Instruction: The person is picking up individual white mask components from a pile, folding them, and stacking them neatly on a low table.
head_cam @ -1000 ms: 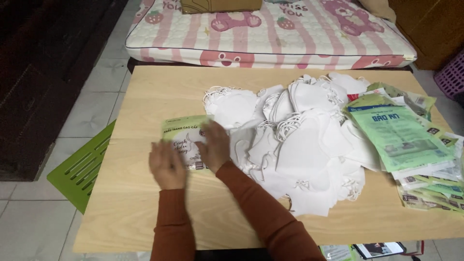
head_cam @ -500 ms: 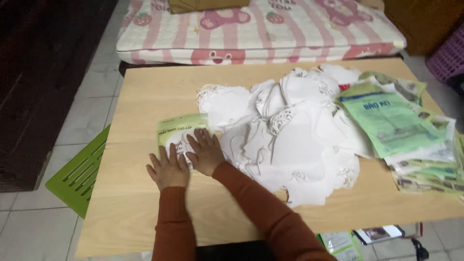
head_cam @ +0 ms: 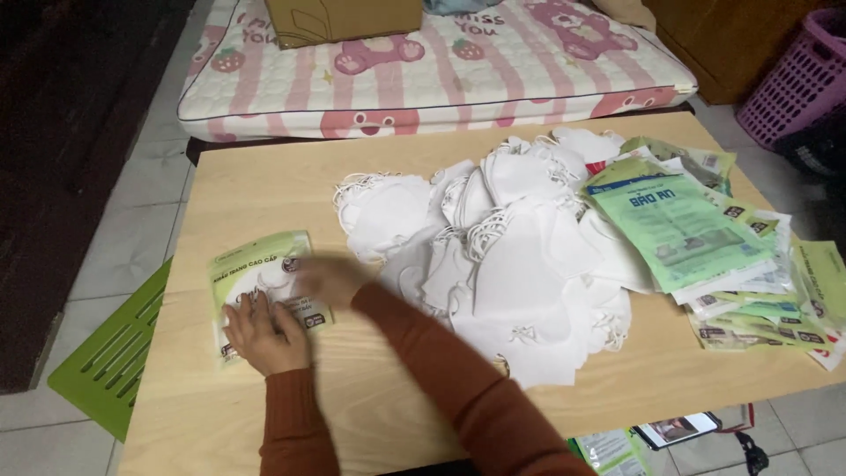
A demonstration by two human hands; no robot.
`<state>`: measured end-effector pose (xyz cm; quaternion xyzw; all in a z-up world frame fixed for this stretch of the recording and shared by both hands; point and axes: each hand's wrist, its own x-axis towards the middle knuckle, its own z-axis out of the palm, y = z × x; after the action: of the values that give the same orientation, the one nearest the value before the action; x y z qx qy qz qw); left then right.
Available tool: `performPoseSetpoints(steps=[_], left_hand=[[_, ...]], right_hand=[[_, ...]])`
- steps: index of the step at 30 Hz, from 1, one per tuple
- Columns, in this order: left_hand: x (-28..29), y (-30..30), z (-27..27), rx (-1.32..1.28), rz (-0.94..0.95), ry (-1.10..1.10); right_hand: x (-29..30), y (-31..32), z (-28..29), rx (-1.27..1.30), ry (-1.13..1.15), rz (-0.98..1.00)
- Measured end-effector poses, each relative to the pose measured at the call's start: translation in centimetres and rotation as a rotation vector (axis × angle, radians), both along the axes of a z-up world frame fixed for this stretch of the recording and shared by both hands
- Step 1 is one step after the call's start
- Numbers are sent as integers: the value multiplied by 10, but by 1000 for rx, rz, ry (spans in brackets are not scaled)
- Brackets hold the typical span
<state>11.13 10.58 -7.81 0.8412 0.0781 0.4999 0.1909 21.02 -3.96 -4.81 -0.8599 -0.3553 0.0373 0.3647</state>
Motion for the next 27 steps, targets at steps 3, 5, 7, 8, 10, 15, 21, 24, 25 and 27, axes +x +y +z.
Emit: performPoseSetpoints(steps=[3, 5, 7, 8, 10, 15, 21, 24, 25, 27], left_hand=[[2, -11, 12, -50, -72, -10], [8, -15, 7, -102, -130, -64], [10, -16, 2, -121, -142, -81], [12, -17, 0, -140, -156, -101], [10, -19, 6, -150, -162, -117], [12, -17, 5, -149, -172, -135], [10, -22, 7, -100, -225, -80], [4, -27, 9, -24, -197, 157], [3, -26, 7, -14, -191, 228], [-1, -23, 5, -4, -193, 305]], right_hand=[[88, -49, -24, 445, -214, -273], [137, -96, -24, 9, -35, -984], [125, -123, -7, -23, 150, -1018], [120, -137, 3, -54, 332, -1047], [96, -128, 36, -80, 390, -1018], [83, -106, 60, -147, 456, -986], [77, -106, 65, -73, 475, -898], [74, -105, 75, 5, 517, -856], [73, -106, 81, 75, 508, -845], [81, -112, 79, 145, 503, -840]])
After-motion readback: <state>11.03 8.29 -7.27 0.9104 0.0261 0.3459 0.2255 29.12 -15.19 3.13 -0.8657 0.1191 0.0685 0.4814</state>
